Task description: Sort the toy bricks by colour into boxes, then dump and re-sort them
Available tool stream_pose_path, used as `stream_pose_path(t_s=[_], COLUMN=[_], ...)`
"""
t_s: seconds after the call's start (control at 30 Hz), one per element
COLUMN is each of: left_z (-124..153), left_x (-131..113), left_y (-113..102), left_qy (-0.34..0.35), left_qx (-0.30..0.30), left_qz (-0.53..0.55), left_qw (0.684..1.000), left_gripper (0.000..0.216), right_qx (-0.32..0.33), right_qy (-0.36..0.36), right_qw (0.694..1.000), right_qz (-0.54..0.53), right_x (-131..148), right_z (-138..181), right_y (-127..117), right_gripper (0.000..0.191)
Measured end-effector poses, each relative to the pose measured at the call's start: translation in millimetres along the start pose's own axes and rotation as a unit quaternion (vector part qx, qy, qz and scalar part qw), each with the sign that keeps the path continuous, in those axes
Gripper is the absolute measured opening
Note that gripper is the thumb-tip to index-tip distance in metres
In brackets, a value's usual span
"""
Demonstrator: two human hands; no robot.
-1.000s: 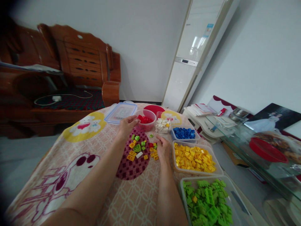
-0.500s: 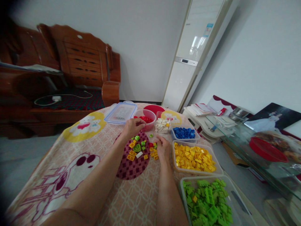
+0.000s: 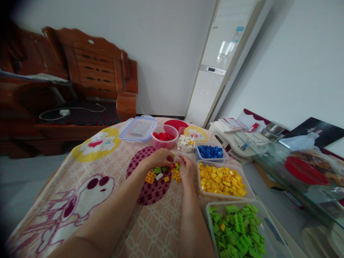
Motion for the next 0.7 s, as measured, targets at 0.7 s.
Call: stream_pose_path(t_s=[0.7], left_z=[9.1], left_x=[33.3], left_y=[-73.1], left_qy=[-0.072], left_qx=[-0.285], left_qz=[0.205], left_qw=[0.934], left_gripper=[0.026], right_qx=[0.008], right_qy=[0.005], right_qw=[1.0], right_qz=[0.004], right_x=[-4.8], right_z=[1.2], right_y=[1.7], right_gripper=[0.035])
Point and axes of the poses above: each hand's wrist, its own z-axis away from the middle knuckle, its own y-axis out of the palm, x = y × z, the point moved 9 cm from there along -z, towards the middle knuckle, and after that the axes turned 13 degrees about -y, right-handed, at the moved point
